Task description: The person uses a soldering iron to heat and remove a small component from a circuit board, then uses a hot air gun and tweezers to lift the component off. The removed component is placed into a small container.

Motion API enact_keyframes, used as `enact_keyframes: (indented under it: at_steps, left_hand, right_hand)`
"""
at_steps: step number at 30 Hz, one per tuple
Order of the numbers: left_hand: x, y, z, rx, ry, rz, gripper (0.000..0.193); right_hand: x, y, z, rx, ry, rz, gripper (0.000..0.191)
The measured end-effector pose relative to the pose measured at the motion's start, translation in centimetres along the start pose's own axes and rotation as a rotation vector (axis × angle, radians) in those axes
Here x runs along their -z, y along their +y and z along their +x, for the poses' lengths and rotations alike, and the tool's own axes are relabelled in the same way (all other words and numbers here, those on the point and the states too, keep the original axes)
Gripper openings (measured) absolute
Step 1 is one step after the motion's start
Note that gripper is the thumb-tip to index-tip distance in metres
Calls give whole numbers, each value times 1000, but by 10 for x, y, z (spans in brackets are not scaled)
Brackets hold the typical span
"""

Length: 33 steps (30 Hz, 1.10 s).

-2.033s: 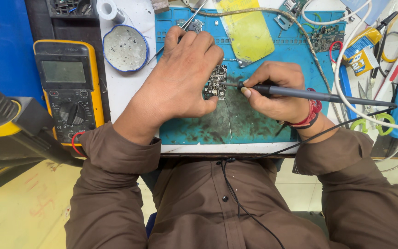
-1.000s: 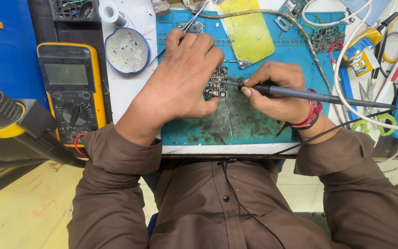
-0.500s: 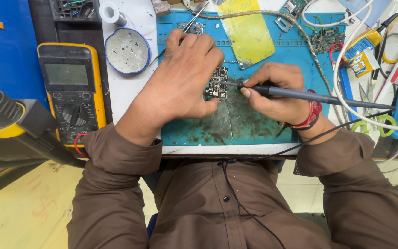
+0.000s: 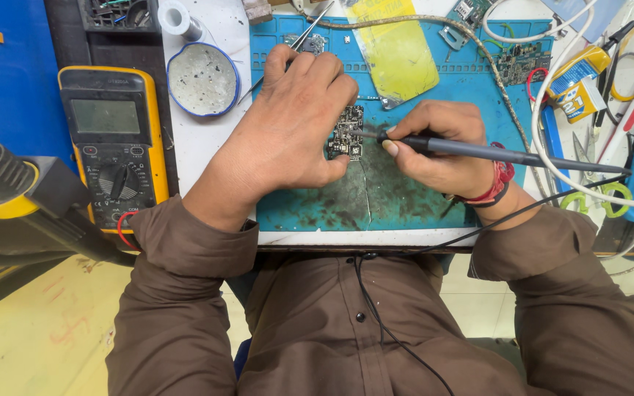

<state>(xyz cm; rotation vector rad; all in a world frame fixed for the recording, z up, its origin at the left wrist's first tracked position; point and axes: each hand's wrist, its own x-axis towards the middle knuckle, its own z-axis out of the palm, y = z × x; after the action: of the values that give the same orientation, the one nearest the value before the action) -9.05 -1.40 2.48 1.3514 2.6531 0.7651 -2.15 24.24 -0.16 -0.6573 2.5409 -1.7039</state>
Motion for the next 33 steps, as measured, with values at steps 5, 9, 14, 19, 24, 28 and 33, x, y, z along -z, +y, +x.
enact_keyframes:
  at_steps: [5, 9, 14, 19, 24, 28, 33]
  left_hand:
    - [0, 0, 0, -2, 4, -5, 69]
    - [0, 0, -1, -3, 5, -10, 68]
    - [-1, -1, 0, -14, 15, -3, 69]
    - [0, -1, -1, -13, 13, -12, 69]
    - [0, -1, -1, -14, 15, -9, 69]
    - [0, -1, -1, -20, 22, -7, 69]
    - [0, 0, 0, -15, 11, -11, 69]
  right_hand:
    - [1, 0, 1, 28, -12, -12, 11]
    - [0, -1, 0, -11, 7, 0, 12]
    - [1, -1, 1, 25, -13, -3, 11]
    - [0, -1, 1, 22, -7, -2, 11]
    - [0, -1, 2, 12, 6, -9, 11]
    - [1, -1, 2, 18, -20, -4, 11]
    - [1, -3, 2, -4, -5, 13, 11]
